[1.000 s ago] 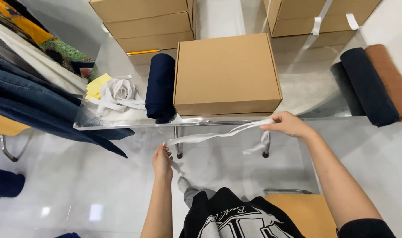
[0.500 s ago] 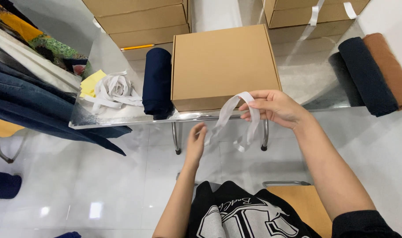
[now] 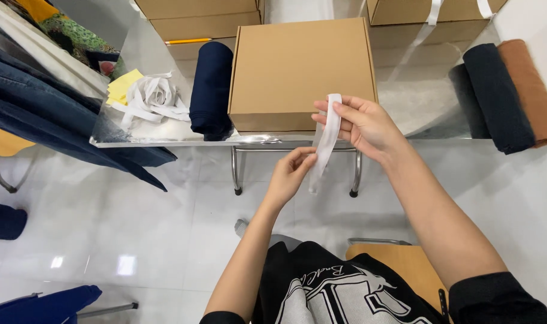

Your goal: The person wraps a rolled plaid garment in a clear plastic bag, then places it into a cardboard box along with a red rolled item. They close the box, tie it with a white ribbon, and write on a yellow sticky note attached to the box.

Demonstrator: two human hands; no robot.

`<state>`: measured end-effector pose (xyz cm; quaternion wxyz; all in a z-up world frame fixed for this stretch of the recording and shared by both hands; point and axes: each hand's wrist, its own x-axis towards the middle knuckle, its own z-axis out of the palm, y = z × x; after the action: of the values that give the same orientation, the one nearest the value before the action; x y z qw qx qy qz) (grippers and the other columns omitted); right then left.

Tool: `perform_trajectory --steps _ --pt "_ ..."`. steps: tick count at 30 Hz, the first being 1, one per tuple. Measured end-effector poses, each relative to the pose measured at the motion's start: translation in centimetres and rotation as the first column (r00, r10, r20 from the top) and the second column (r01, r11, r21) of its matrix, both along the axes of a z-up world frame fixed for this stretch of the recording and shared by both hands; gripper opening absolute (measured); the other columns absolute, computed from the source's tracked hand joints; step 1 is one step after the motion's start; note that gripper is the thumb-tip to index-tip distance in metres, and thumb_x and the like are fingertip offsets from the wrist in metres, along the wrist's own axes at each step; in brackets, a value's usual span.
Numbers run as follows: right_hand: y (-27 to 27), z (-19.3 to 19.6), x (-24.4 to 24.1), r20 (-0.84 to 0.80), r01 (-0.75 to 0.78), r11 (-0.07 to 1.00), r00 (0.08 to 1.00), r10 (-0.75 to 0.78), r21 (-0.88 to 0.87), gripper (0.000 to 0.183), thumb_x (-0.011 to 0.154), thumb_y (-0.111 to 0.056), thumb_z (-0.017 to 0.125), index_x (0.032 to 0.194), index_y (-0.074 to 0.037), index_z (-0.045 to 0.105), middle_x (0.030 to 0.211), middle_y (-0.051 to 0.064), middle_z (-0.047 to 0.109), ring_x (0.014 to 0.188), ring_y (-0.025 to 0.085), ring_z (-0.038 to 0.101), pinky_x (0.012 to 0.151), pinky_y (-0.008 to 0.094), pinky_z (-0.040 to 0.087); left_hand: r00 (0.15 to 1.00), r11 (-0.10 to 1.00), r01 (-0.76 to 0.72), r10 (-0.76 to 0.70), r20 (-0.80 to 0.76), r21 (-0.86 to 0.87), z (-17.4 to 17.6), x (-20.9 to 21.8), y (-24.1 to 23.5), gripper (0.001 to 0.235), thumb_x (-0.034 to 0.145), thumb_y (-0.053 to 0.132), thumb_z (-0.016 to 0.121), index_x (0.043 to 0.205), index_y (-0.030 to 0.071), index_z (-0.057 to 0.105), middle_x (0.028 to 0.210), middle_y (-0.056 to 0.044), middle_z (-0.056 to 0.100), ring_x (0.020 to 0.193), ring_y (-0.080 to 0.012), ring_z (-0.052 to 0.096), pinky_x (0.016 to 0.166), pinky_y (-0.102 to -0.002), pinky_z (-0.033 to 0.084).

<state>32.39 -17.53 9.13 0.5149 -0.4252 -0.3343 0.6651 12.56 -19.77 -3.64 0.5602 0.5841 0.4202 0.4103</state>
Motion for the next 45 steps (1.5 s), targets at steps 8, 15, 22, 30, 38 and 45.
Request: perform_trajectory --steps 8,15,22,30,38,45 --pt "-0.1 -4.6 3.5 -0.023 0.077 0.995 0.997 -0.079 -0.068 0.027 0.109 -0.023 0.06 0.13 -0.008 0.058 0.14 0.016 0.071 0.115 0.029 0.076 0.089 0.042 0.067 0.988 0.976 0.147 -0.153 -0.026 -0.158 3.4 -0.6 -2.4 0.017 0.098 0.022 0.08 0.109 0.009 0.08 0.088 -0.003 0.079 0.077 -0.0076 0.065 0.077 -0.025 0.058" --pt "-1.5 -11.8 8.1 -0.035 0.26 0.944 0.962 -0.272 -0.205 0.028 0.112 -0.026 0.055 0.133 -0.009 0.047 0.153 0.007 0.064 0.129 0.029 0.069 0.102 0.043 0.062 0.963 0.958 0.231 -0.251 -0.101 -0.172 5.5 -2.6 1.1 0.018 0.091 0.014 0.083 0.101 0.003 0.073 0.085 -0.011 0.078 0.054 -0.0139 0.065 0.051 -0.024 0.048" --pt "-3.8 -19.1 8.4 0.151 0.205 0.896 0.976 -0.156 -0.395 0.041 0.113 -0.022 0.054 0.14 0.007 0.044 0.13 0.018 0.069 0.118 0.036 0.072 0.096 0.051 0.062 0.905 0.945 0.29 -0.322 -0.279 -0.15 9.2 -2.7 4.5 0.018 0.088 0.01 0.081 0.103 -0.001 0.08 0.083 -0.013 0.079 0.056 -0.0136 0.065 0.053 -0.024 0.056" --pt "-3.6 -6.2 1.9 0.512 -0.06 0.986 0.859 -0.028 0.154 0.039 0.109 -0.033 0.061 0.134 -0.006 0.071 0.124 0.014 0.077 0.122 0.023 0.07 0.111 0.04 0.051 0.785 0.902 0.42 -0.418 -0.457 -0.102 10.4 0.4 6.4 0.013 0.086 0.021 0.08 0.096 0.014 0.082 0.078 -0.002 0.08 0.054 -0.0112 0.061 0.053 -0.024 0.054" --pt "-2.8 -7.9 2.4 0.513 -0.106 0.979 0.858 0.002 0.175 0.017 0.102 -0.023 0.076 0.106 -0.006 0.079 0.083 0.001 0.07 0.08 0.01 0.06 0.076 0.024 0.051 0.78 0.906 0.417 -0.4 -0.481 -0.078 10.7 -1.1 6.7 0.014 0.086 0.023 0.079 0.098 0.015 0.081 0.076 0.001 0.079 0.051 -0.0121 0.058 0.053 -0.025 0.05" --pt "-1.7 -12.2 5.6 0.497 -0.039 0.98 0.865 -0.065 0.195 0.015 0.105 -0.021 0.072 0.112 -0.008 0.074 0.087 -0.002 0.068 0.08 0.006 0.055 0.073 0.02 0.045 0.797 0.912 0.381 -0.407 -0.446 -0.152 10.5 -4.4 5.9 0.03 0.092 0.016 0.078 0.12 0.009 0.073 0.083 -0.009 0.08 0.052 -0.0131 0.056 0.052 -0.024 0.048"
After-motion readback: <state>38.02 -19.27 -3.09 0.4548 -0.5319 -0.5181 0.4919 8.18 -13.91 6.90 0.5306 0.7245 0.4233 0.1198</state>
